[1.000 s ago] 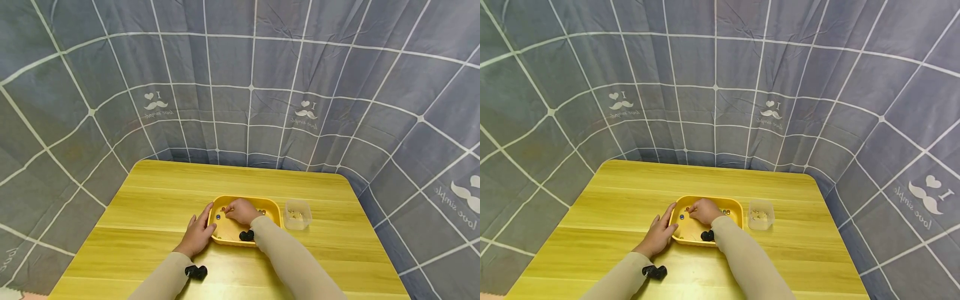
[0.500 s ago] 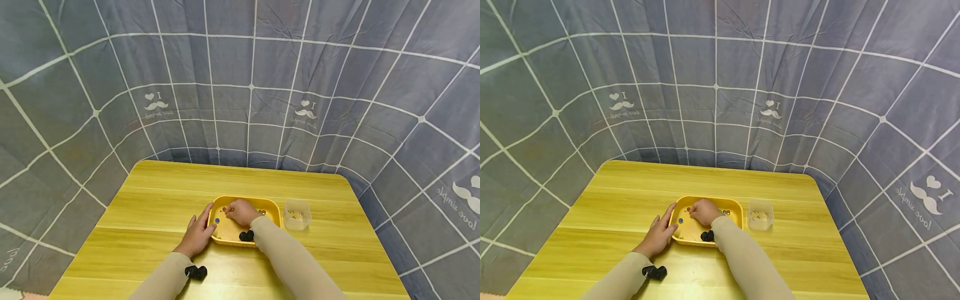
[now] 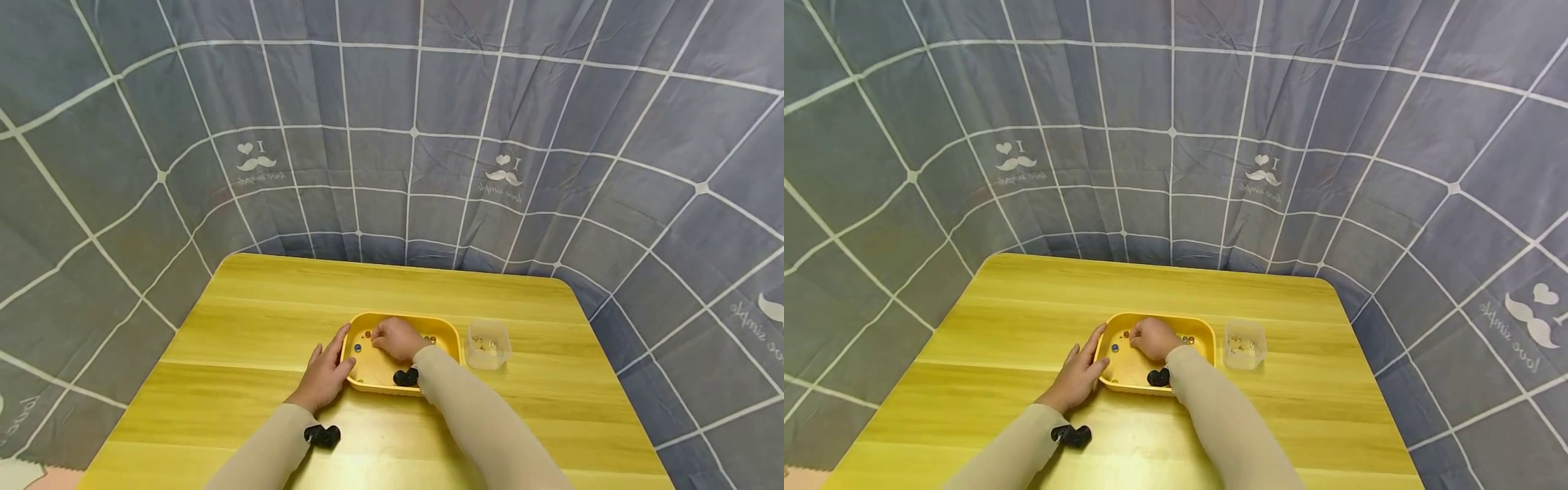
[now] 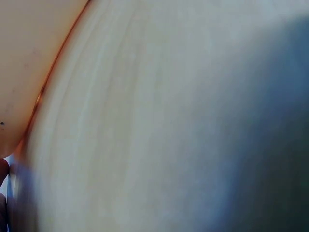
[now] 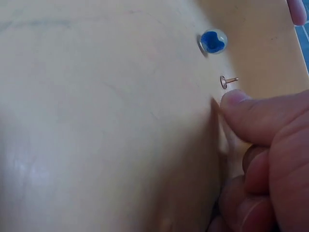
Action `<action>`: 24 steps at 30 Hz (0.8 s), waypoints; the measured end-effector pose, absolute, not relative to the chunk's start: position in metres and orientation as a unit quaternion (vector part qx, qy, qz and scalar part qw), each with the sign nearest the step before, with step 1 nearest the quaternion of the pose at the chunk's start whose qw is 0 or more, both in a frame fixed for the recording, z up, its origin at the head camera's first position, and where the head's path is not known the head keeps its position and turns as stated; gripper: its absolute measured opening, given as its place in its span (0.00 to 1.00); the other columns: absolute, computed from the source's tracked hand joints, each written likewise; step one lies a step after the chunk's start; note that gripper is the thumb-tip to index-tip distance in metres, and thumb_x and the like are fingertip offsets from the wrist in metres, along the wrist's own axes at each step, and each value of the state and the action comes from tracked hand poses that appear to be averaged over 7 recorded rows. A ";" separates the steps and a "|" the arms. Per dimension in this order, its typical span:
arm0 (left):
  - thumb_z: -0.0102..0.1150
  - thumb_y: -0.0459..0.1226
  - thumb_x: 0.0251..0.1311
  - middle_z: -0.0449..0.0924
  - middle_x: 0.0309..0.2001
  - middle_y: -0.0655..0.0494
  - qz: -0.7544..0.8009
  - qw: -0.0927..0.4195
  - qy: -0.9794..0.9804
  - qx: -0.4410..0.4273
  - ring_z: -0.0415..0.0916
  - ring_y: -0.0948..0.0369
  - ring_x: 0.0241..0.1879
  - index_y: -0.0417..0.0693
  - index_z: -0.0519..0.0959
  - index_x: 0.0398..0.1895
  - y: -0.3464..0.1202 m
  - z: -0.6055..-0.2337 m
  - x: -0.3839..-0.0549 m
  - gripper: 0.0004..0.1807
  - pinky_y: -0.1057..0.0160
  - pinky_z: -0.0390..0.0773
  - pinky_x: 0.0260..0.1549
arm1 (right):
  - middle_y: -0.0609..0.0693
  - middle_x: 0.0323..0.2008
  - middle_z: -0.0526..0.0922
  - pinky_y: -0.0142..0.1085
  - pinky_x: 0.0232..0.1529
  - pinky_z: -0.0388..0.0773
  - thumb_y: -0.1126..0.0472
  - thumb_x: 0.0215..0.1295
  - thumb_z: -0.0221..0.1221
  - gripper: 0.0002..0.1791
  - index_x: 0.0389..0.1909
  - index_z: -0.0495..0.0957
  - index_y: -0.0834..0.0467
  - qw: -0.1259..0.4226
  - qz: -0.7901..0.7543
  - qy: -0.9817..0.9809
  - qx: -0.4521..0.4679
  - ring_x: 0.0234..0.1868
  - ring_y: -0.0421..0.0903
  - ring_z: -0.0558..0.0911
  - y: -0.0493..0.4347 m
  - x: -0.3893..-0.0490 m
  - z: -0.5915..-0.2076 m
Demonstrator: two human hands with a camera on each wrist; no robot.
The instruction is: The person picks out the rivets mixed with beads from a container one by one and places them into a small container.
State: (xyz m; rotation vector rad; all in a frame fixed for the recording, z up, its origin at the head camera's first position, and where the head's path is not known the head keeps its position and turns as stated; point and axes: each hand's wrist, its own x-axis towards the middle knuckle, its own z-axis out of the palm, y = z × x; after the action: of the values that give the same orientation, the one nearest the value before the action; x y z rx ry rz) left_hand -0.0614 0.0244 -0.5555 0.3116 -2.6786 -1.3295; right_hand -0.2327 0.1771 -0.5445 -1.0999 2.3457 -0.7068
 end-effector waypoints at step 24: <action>0.39 0.37 0.82 0.54 0.85 0.52 -0.449 0.039 -0.888 0.095 0.60 0.45 0.80 0.58 0.48 0.87 0.022 -0.545 -0.060 0.35 0.37 0.31 0.83 | 0.56 0.44 0.89 0.34 0.27 0.69 0.58 0.78 0.60 0.11 0.50 0.86 0.59 0.243 -0.297 0.844 -0.374 0.22 0.42 0.68 0.214 -0.243 -0.481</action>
State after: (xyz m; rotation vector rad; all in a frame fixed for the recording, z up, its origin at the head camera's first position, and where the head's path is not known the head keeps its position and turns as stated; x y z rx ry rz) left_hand -0.0603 0.0218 -0.5447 0.2914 -2.7219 -1.3762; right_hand -0.2428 0.2143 -0.4808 -1.0211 2.3078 -0.8120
